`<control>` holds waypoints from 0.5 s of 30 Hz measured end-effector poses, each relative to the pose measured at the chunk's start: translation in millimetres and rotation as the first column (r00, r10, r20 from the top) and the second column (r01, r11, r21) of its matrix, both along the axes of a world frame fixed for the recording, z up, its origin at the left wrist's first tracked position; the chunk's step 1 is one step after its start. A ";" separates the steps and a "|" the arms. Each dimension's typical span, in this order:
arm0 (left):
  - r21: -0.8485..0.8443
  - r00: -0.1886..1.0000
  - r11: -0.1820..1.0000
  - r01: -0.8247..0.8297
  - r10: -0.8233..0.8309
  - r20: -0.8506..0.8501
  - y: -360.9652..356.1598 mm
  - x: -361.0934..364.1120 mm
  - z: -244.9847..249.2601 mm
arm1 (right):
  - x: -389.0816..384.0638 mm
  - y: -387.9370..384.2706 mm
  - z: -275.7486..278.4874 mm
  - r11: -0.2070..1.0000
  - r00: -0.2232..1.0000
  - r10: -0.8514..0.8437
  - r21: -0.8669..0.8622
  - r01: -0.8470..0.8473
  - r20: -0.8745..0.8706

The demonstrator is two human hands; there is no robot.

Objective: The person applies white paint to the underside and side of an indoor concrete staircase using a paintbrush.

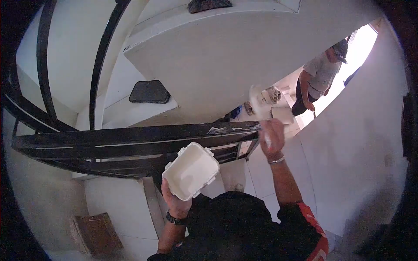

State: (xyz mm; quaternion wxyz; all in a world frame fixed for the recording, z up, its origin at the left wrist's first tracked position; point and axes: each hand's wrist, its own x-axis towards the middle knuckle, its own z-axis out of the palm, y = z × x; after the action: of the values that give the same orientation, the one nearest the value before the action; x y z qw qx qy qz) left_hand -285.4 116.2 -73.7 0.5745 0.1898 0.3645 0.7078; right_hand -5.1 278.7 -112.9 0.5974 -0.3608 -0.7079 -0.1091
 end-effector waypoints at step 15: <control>-0.017 1.000 1.000 -0.024 0.024 -0.014 0.1 6.8 14.4 | 46.4 8.9 30.0 0.989 0.992 0.038 -0.148 -0.020 0.122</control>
State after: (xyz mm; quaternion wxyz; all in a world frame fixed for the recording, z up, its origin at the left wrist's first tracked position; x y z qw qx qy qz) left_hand -278.6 116.3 -59.3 0.5650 0.1855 0.3769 0.7102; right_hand 41.3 287.6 -82.8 0.5254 -0.3857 -0.7551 -0.0705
